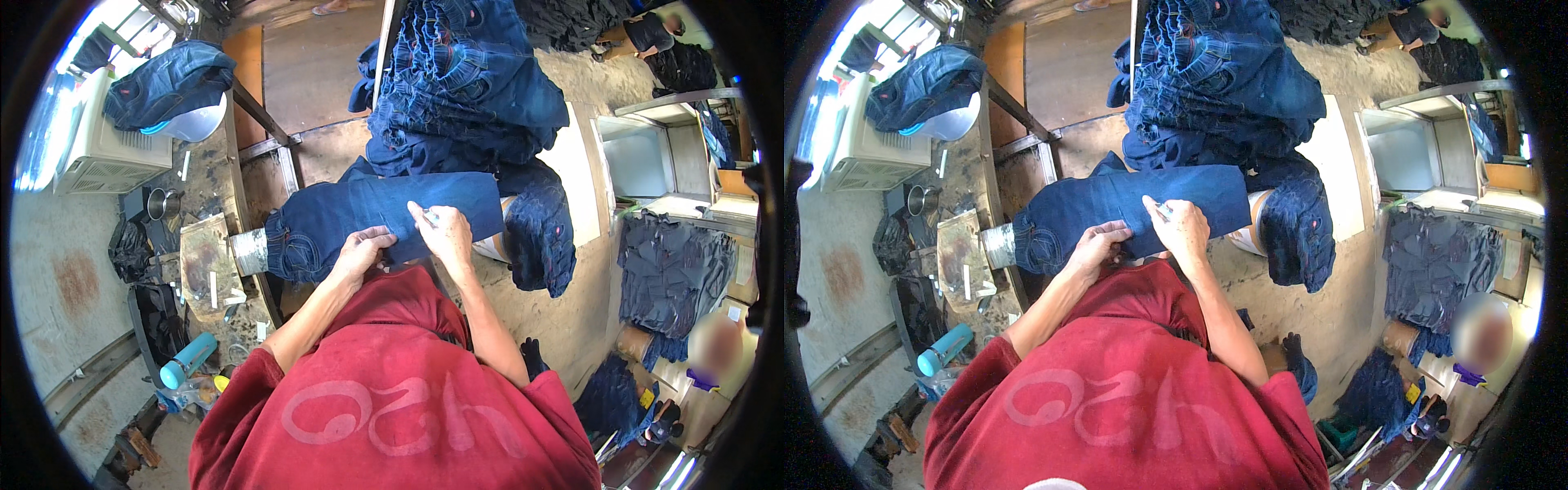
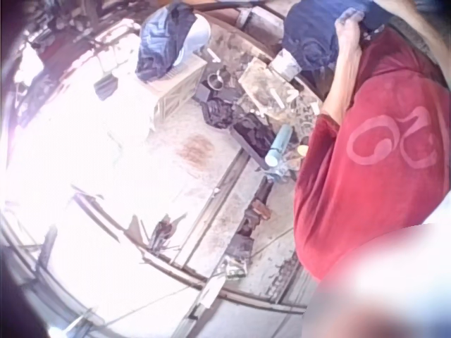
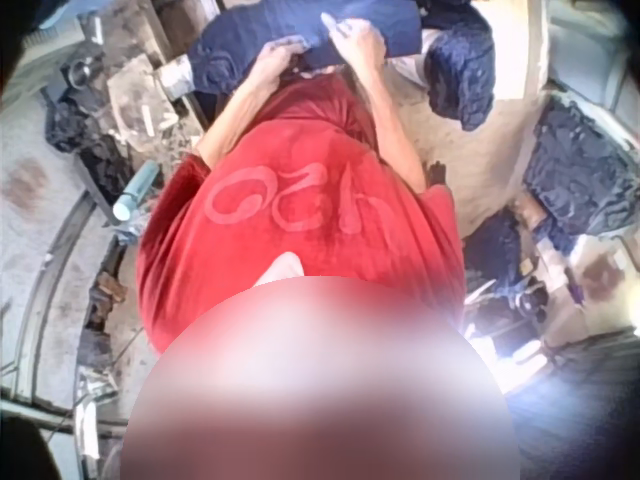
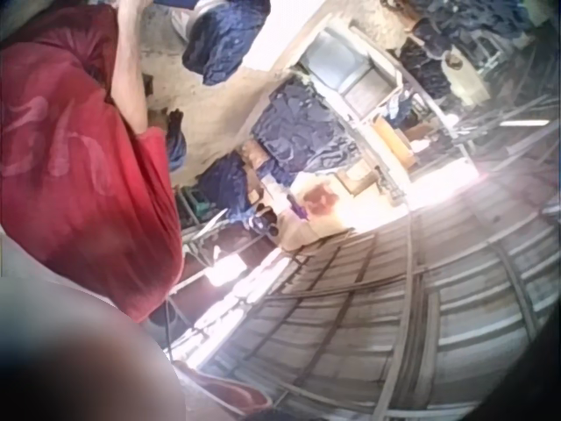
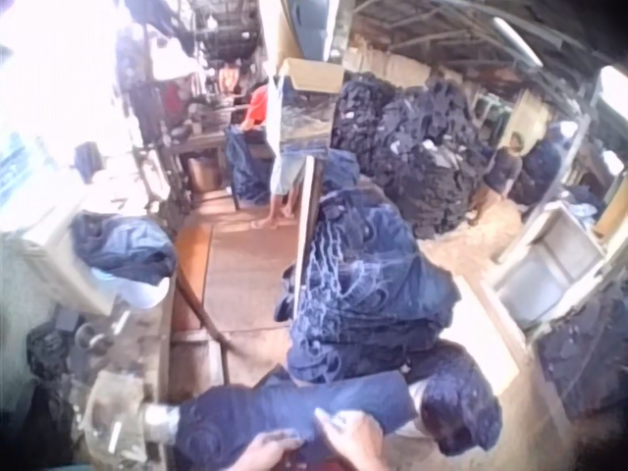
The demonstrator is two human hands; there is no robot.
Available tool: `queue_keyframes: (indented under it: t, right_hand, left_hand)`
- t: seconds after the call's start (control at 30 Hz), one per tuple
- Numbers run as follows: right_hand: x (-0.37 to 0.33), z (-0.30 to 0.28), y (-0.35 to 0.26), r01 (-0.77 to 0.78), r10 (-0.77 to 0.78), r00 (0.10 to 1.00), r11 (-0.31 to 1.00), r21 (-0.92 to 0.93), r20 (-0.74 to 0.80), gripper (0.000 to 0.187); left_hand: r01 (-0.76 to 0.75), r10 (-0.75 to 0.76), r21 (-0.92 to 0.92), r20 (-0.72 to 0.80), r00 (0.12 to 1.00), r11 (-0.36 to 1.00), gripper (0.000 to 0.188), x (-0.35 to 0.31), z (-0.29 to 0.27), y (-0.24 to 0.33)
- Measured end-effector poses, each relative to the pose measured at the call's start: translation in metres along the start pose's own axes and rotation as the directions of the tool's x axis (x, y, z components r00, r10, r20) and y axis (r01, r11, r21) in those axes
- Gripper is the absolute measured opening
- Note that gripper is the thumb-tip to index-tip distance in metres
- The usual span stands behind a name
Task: The person repeatedly picks up dark blue jeans from a pile, lays them on a table, and uses a white marker to draw lines along the hem and leg. After marking each pair, they place it on a separate pile and continue with the next pair.
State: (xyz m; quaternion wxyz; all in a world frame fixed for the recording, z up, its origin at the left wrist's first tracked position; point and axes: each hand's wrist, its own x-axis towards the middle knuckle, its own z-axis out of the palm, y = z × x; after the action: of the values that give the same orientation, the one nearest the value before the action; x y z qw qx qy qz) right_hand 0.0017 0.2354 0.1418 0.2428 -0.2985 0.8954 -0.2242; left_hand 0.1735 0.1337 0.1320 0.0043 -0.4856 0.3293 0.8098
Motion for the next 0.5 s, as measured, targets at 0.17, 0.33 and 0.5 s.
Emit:
queue_keyframes:
  t: [0.17, 0.33, 0.5]
  right_hand:
    - [-0.004, 0.005, 0.012, 0.071, -0.092, 0.983, 0.989, 0.132, 0.161, 0.054]
    - [-0.01, 0.011, 0.028, -0.066, 0.013, 0.984, 0.953, 0.296, 0.179, 0.047]
    - [-0.017, 0.016, 0.032, 0.048, -0.065, 0.996, 0.967, 0.25, 0.06, 0.045]
  left_hand:
    - [-0.054, 0.052, 0.048, 0.032, 0.998, 0.997, 0.012, -0.001, 0.001, -0.011]
    - [0.024, -0.02, -0.089, 0.042, 0.999, 0.996, 0.016, -0.017, -0.009, -0.015]
    - [0.026, -0.024, -0.025, 0.067, 0.997, 0.999, 0.015, -0.013, -0.002, -0.01]
